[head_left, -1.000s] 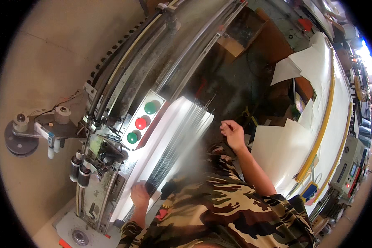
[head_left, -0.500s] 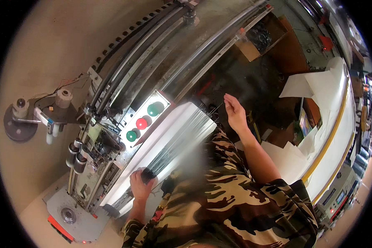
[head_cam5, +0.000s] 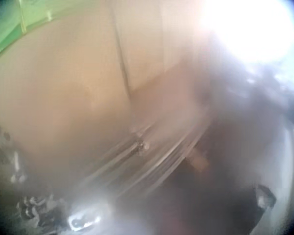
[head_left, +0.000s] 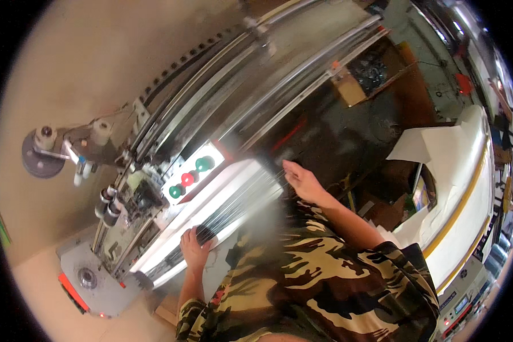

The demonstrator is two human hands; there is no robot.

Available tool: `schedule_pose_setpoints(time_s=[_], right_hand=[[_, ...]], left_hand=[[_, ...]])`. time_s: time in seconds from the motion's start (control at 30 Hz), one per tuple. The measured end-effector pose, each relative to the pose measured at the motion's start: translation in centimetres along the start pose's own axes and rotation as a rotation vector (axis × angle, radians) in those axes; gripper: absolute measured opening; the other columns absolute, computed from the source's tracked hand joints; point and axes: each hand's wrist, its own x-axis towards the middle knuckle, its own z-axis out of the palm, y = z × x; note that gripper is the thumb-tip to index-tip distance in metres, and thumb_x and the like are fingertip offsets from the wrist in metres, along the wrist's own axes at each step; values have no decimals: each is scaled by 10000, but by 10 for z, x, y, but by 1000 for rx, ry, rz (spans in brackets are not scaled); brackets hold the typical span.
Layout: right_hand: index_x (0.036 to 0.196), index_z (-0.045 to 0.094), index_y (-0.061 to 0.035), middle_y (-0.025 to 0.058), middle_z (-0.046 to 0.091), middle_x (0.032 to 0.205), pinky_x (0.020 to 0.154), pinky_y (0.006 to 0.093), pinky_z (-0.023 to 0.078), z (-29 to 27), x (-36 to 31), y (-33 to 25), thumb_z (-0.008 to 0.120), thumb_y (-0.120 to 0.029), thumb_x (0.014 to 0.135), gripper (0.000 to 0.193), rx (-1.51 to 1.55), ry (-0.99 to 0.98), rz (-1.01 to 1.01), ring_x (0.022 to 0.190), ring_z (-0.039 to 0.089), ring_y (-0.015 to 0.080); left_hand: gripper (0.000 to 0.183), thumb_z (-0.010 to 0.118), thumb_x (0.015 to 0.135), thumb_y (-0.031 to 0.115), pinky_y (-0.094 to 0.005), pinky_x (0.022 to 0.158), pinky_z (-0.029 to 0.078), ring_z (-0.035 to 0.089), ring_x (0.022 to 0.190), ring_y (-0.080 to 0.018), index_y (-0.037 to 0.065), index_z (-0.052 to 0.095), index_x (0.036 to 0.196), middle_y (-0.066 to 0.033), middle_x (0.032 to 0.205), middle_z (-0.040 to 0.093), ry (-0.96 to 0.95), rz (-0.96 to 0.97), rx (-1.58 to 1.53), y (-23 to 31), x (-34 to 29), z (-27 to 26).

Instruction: The person operates a slitting machine by loading rolls of material onto a spindle, aligning them with the blades, and using the controls to start the process while managing the output strips.

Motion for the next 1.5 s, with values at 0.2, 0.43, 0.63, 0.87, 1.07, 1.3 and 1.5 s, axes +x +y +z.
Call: schedule_pose_setpoints(time_s=[0.2,0.43,0.63,0.87,1.07,1.3,1.5], right_hand=[[1096,719,-59,183,676,1131,874,447,529,-92,13,-54,677,-336,932,325,-117,197,167,1000,670,321],[944,735,-28,145,710,846,710,393,535,-200,45,-59,721,-359,901,334,89,479,269,790,697,272],[951,732,-32,134,708,850,728,390,530,-314,13,-1,701,-334,922,305,-450,681,175,783,681,260],[891,762,-30,51,719,773,708,304,516,-555,-82,8,739,-298,898,268,-319,1323,305,739,646,116],[1231,639,-42,202,673,1149,900,474,512,-746,-173,-2,741,-308,821,499,-711,1788,441,1055,650,383],[1459,399,-58,233,396,1497,902,477,535,-859,-199,13,822,-215,765,828,-913,1707,690,1127,630,427],[1439,420,-89,238,444,1462,862,498,550,-913,-183,37,739,-301,852,701,-947,1530,740,1085,653,425]], left_hand=[[422,816,700,169,-450,803,490,598,890,-323,4,637,1044,-127,936,609,305,356,41,27,15,17],[261,699,848,174,-443,832,514,621,931,-304,23,650,1055,-114,963,645,182,266,-297,153,113,15],[218,623,948,190,-459,872,525,636,982,-313,26,651,1089,-131,1020,668,38,370,-619,238,188,19],[455,633,957,310,-516,973,469,602,1107,-406,17,606,1304,-218,1173,656,5,571,-341,345,197,-34],[394,677,924,304,-458,861,501,629,1008,-373,52,650,1225,-199,1140,664,99,608,-328,429,234,4],[341,696,888,302,-478,775,513,629,915,-381,55,674,1122,-187,1027,663,140,673,-463,573,242,3],[323,704,860,282,-513,816,503,620,944,-409,65,671,1097,-200,1047,656,47,616,-347,632,232,-10]])
